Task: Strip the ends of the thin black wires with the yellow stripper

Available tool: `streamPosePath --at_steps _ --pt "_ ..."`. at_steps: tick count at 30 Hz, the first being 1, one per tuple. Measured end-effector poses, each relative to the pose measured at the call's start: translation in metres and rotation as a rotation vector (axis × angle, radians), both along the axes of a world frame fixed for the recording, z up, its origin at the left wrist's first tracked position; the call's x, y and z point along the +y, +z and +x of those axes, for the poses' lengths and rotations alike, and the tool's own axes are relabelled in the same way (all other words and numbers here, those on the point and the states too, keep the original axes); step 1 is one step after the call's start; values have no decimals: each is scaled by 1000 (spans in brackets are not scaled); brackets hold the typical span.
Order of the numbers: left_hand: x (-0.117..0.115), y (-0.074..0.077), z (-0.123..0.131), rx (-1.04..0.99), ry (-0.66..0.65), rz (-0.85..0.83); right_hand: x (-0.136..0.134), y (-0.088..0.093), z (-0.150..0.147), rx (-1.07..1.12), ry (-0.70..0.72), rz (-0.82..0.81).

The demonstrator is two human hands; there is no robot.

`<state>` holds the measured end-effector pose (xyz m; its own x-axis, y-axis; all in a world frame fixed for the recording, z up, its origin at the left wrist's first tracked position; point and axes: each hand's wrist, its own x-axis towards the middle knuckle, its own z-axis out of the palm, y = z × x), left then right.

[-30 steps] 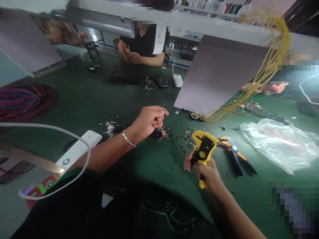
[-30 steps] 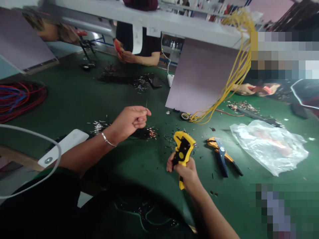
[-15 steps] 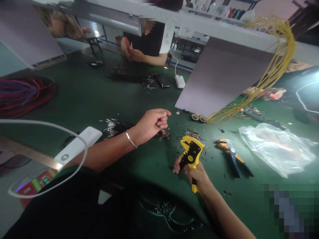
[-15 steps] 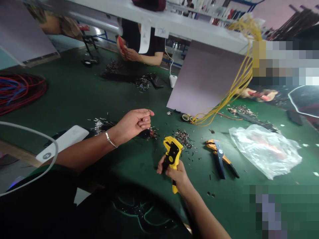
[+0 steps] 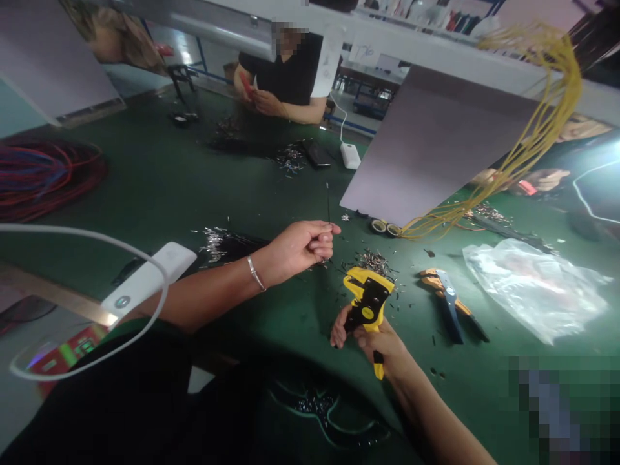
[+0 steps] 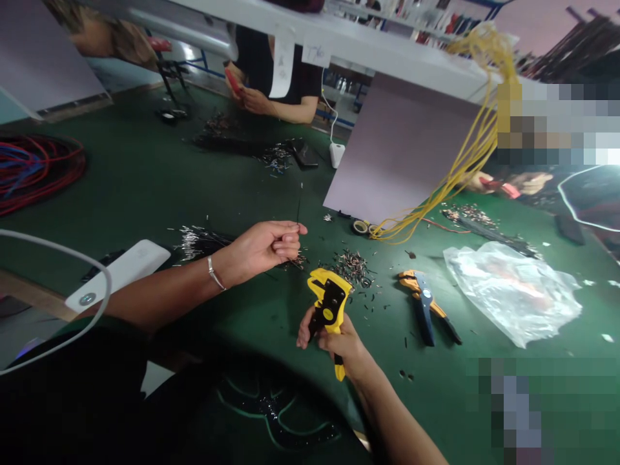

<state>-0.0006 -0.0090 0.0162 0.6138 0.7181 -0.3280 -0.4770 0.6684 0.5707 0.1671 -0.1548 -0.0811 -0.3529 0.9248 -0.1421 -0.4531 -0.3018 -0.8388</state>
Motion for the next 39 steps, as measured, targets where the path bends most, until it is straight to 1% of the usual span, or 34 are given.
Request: streamPosePath --at_steps 4,9,15,20,27,34,39 --pt "-1 -3 3 -25 -17 -60 -1 7 -3 -18 48 -10" --pt "-2 -7 5 -29 -30 -109 -2 16 -6 -41 45 -25" --pt "-2 -16 9 -33 -51 -146 -4 15 -7 -23 36 -33" --pt "0 -21 10 -50 -62 -143 -5 15 -7 -51 51 -22" --pt "0 -21 10 -38 -60 -165 -5 14 -6 -23 72 -5" --pt "-2 -19 10 -2 -64 -167 -9 6 -4 -65 35 -16" --pt "-4 -16 10 26 -81 -169 -12 8 -2 -77 47 -20"
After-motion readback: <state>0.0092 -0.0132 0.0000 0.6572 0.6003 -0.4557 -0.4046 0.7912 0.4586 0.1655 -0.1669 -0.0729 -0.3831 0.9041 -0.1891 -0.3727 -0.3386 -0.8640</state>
